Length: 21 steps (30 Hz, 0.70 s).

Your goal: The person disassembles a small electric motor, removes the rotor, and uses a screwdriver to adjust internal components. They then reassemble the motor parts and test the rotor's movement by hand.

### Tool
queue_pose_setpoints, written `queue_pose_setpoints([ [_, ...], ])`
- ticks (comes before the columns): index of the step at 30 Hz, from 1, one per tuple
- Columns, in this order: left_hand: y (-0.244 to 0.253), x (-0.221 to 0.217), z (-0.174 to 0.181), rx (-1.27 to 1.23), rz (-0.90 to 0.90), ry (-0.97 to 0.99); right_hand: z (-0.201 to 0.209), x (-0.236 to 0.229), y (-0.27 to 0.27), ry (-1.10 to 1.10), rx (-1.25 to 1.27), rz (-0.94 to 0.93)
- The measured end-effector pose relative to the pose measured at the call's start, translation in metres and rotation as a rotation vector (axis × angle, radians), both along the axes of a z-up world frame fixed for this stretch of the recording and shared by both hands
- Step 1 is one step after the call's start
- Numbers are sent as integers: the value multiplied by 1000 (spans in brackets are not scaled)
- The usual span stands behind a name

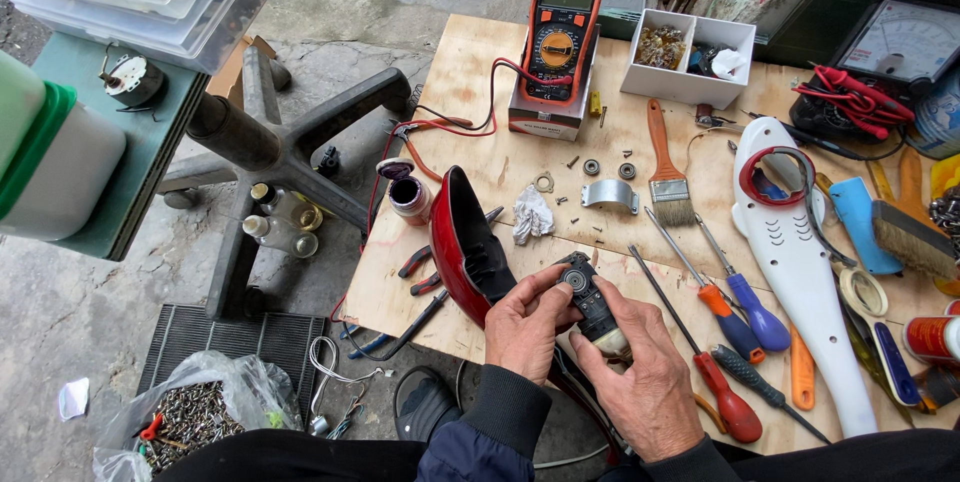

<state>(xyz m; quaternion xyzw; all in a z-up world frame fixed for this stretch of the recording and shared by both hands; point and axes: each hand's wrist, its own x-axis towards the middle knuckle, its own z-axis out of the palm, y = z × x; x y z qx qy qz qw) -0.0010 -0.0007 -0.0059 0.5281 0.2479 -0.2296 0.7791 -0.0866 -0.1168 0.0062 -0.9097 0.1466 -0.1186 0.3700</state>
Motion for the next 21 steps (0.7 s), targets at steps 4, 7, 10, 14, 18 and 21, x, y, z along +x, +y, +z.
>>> queue_pose_setpoints([
  [4,0,0,1,10,-6,8,-1,0,0,-13,-16,4],
  [7,0,1,6,13,-11,17,-3,-1,-2,-4,-10,16],
  [10,0,0,4,22,-25,5,0,0,-3,13,-12,22],
  [14,1,1,8,24,-29,6,3,0,-3,27,-10,5],
  [18,1,0,6,16,-18,10,4,0,-2,17,-26,4],
  [21,0,0,2,8,-15,4,4,1,-2,18,-30,4],
])
